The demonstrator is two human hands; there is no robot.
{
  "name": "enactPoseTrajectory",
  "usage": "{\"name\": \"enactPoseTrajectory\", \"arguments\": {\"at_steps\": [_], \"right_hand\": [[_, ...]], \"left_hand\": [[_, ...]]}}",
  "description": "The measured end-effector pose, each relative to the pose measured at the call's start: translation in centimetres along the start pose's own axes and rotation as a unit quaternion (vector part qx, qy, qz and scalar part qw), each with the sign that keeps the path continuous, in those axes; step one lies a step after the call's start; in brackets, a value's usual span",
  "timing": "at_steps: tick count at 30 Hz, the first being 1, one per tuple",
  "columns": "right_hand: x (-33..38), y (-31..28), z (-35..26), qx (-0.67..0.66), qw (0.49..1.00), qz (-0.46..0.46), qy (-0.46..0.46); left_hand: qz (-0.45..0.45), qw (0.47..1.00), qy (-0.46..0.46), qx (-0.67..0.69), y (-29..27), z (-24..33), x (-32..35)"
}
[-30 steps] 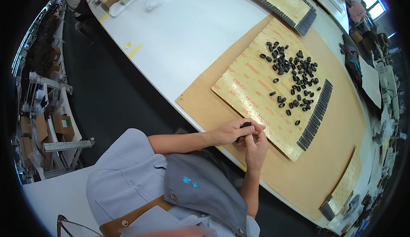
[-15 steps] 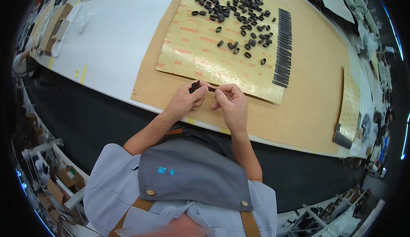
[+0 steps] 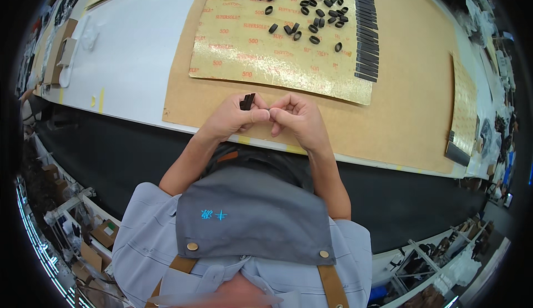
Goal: Manually assemble small leather loops by inserting material strips into them.
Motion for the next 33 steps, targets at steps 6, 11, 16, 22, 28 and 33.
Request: {"name": "enactPoseTrajectory", "arguments": {"at_steps": [6, 11, 16, 22, 28, 33], "right_hand": [[0.1, -0.4, 0.2, -0.025, 0.999, 0.029, 0.026], [0.1, -0.1, 0.2, -0.010, 0.999, 0.025, 0.033], [0.6, -0.9, -0.1, -0.003, 1.000, -0.003, 0.023], [0.7, -2.6, 0.6, -0.032, 0.998, -0.040, 0.024], [0.5, -2.3, 0.3, -0.033, 0.998, -0.032, 0.050], [0.2, -1.7, -0.2, 0.001, 0.997, -0.010, 0.074]], "left_hand": [[0.009, 0.999, -0.019, -0.026, -0.3, 0.7, 0.1], [0.037, 0.996, 0.002, -0.086, -0.3, 0.4, -0.2], [0.062, 0.991, 0.008, -0.121, -0.3, 0.3, -0.5], [0.059, 0.992, 0.013, -0.113, -0.3, 0.0, -0.6], [0.071, 0.986, 0.027, -0.150, -0.1, 0.0, -0.7], [0.079, 0.982, 0.014, -0.168, 0.0, 0.0, -0.9]]}}
Point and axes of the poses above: each hand's wrist, its own x-axis away from the middle knuckle, its own y-axis out of the palm, z = x × y, the point moved 2 cm from there along -x, towards the middle knuckle, and after that the axes turned 4 degrees about -y, right-handed, at the moved point
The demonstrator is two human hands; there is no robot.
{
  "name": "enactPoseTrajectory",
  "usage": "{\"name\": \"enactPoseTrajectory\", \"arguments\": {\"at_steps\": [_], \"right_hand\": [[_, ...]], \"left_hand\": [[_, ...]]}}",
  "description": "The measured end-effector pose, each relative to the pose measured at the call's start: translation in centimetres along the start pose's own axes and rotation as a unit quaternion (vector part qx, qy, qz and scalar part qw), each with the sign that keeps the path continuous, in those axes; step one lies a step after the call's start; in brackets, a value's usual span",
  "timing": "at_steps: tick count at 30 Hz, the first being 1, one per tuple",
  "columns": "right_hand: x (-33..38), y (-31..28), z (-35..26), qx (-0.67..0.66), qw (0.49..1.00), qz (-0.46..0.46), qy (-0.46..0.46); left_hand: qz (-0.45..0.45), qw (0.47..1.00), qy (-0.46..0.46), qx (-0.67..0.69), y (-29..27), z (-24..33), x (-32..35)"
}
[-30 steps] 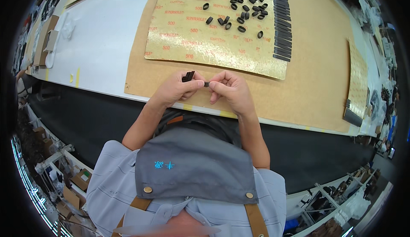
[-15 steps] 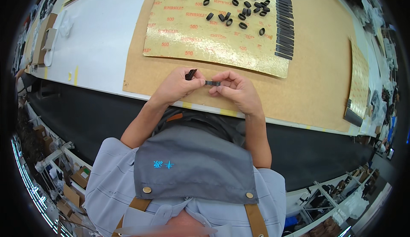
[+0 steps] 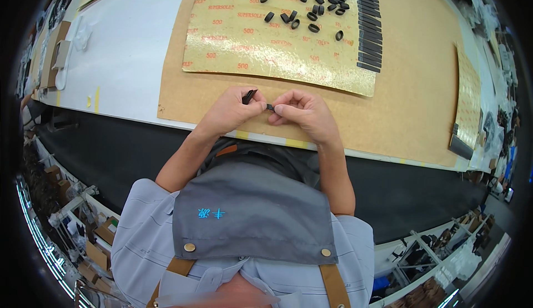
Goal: Manually assemble small leather loops by inserting material strips into them.
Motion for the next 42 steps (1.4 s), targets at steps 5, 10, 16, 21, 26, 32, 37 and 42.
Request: {"name": "enactPoseTrajectory", "arguments": {"at_steps": [5, 10, 16, 21, 26, 32, 37, 42], "right_hand": [[0.05, 0.03, 0.40, 0.012, 0.999, 0.000, -0.035], [0.06, 0.42, 0.43, 0.026, 0.999, 0.015, -0.028], [-0.17, 0.52, 0.73, 0.027, 0.998, 0.037, -0.043], [-0.31, 0.63, 0.55, 0.035, 0.998, 0.045, -0.036], [-0.36, 0.59, 0.60, 0.031, 0.998, 0.045, -0.033], [-0.39, 0.51, 0.78, 0.027, 0.998, 0.043, -0.030], [-0.39, 0.49, 0.78, 0.033, 0.998, 0.045, -0.029], [-0.50, 0.50, 0.79, 0.038, 0.998, 0.048, -0.029]], "left_hand": [[0.002, 1.000, 0.001, -0.001, 0.01, -0.10, -0.12], [-0.007, 1.000, 0.000, 0.002, 0.06, -0.33, -0.12], [-0.014, 1.000, 0.001, -0.023, 0.07, -0.52, -0.45], [0.002, 1.000, 0.002, -0.013, 0.12, -0.26, -0.44], [0.002, 1.000, 0.001, -0.012, 0.14, -0.13, -0.39], [0.004, 1.000, 0.000, -0.014, 0.17, -0.37, -0.43], [0.007, 1.000, -0.003, -0.016, 0.15, -0.35, -0.42], [-0.013, 0.999, -0.013, -0.033, -0.05, -0.58, -0.51]]}}
Point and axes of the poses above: each hand's wrist, its own x-axis away from the middle knuckle, its own y-axis out of the palm, z = x × y, the point moved 2 cm from there along -x, towards the middle knuckle, and after that the axes turned 4 degrees about -y, right-handed, at the moved point
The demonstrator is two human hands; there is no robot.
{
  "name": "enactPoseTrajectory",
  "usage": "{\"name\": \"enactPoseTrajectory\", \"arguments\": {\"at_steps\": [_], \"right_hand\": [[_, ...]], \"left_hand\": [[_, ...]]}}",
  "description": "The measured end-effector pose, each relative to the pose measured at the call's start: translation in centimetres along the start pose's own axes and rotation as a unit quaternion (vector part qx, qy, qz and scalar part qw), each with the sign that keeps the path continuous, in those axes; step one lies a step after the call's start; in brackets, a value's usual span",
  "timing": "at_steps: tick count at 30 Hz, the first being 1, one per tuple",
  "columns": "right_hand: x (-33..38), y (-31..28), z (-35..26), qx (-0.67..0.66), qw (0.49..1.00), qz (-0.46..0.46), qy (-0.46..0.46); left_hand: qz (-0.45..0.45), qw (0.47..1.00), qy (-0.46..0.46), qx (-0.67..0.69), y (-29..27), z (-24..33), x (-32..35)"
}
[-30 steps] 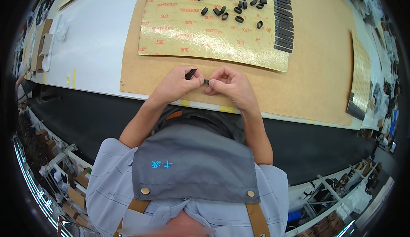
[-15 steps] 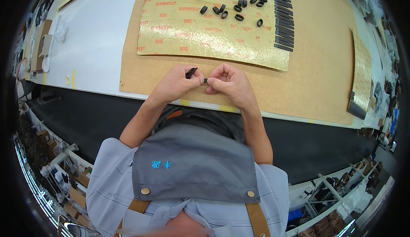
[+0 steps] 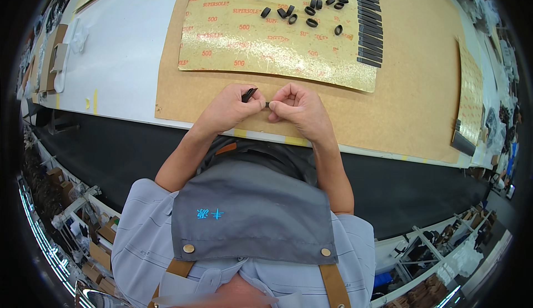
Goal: Manually assemble small leather loops by inserting material strips into them.
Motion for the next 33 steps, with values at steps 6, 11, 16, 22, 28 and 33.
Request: {"name": "enactPoseTrajectory", "arguments": {"at_steps": [6, 11, 16, 22, 28, 33], "right_hand": [[-0.2, 0.3, 0.2, 0.019, 1.000, 0.000, -0.002], [-0.2, 0.2, -0.1, 0.033, 0.999, -0.032, 0.002], [-0.2, 0.5, -1.8, 0.137, 0.985, -0.088, 0.063], [0.2, -0.1, -0.8, 0.196, 0.978, -0.059, 0.028], [-0.2, -0.3, -1.4, 0.107, 0.986, -0.105, 0.075], [-0.6, -0.9, -1.8, 0.092, 0.987, -0.123, 0.050]], "left_hand": [[0.024, 0.999, 0.026, 0.020, 0.2, -0.1, -0.1], [-0.011, 1.000, 0.017, -0.012, 0.0, 0.6, 0.3], [-0.002, 1.000, 0.018, -0.001, 0.0, 0.3, 0.5], [0.006, 0.997, 0.071, -0.004, 0.3, 0.5, 0.9], [0.018, 0.993, 0.114, -0.013, -0.1, 0.5, 1.1], [0.022, 0.993, 0.115, 0.011, -0.2, 0.8, 0.3]]}}
Point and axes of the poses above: each hand's wrist, its own x-axis away from the middle knuckle, its own y-axis out of the palm, z = x × y, the point moved 2 cm from there along -x, towards the middle knuckle, and after that the axes turned 4 degrees about -y, right-handed, at the moved point
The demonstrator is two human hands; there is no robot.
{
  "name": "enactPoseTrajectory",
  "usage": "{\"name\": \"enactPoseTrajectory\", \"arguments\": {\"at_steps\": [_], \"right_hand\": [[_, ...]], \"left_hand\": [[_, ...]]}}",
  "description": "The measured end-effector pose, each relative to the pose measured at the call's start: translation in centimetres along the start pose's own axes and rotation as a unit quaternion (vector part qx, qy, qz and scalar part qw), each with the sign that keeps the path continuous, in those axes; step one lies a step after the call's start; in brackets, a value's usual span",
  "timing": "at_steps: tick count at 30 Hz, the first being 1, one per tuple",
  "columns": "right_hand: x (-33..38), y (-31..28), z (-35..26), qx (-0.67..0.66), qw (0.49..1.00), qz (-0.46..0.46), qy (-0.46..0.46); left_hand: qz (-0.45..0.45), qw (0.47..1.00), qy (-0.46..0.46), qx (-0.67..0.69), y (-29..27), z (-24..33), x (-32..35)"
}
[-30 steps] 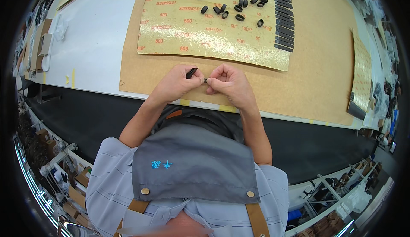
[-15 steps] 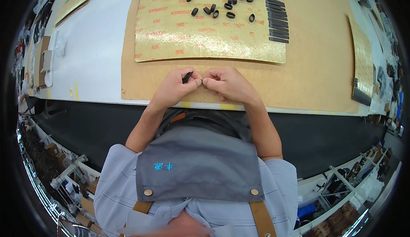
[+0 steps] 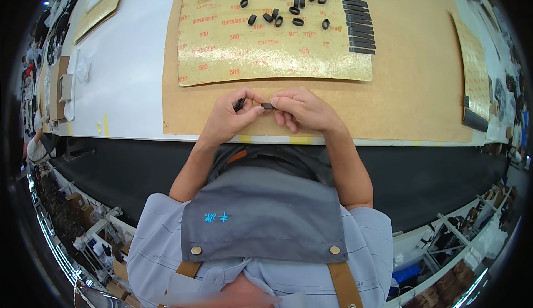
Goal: Manually assemble small leather loops by inserting material strips into them.
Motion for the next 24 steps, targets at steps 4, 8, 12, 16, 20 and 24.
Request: {"name": "enactPoseTrajectory", "arguments": {"at_steps": [4, 8, 12, 16, 20, 24], "right_hand": [[0.2, 0.5, -1.0, 0.023, 1.000, -0.006, 0.017], [0.0, 1.0, -0.8, 0.069, 0.997, -0.014, 0.020], [0.7, 2.6, 1.0, 0.149, 0.967, 0.151, -0.143], [-1.0, 1.6, -2.0, 0.069, 0.953, 0.259, -0.141], [-2.6, -2.2, -5.7, 0.292, 0.829, 0.388, -0.277], [-0.7, 2.2, -4.7, 0.148, 0.950, 0.239, -0.134]], "left_hand": [[-0.006, 0.999, -0.010, -0.050, 0.0, 1.2, -0.2], [-0.004, 0.999, 0.010, -0.050, -0.1, -0.1, 0.4], [-0.067, 0.987, -0.072, 0.126, -0.3, -0.9, 1.3], [-0.068, 0.933, -0.099, 0.338, -0.5, -0.2, 1.4], [-0.019, 0.867, -0.050, 0.495, -0.9, -0.6, 0.4], [0.059, 0.839, 0.005, 0.541, -0.8, 0.2, -0.9]]}}
Point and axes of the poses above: each hand's wrist, its own x-axis away from the middle knuckle, its own y-axis out of the palm, z = x × y, the point moved 2 cm from there along -x, towards the middle knuckle, and after that the axes turned 4 degrees about -y, right-handed, at the moved point
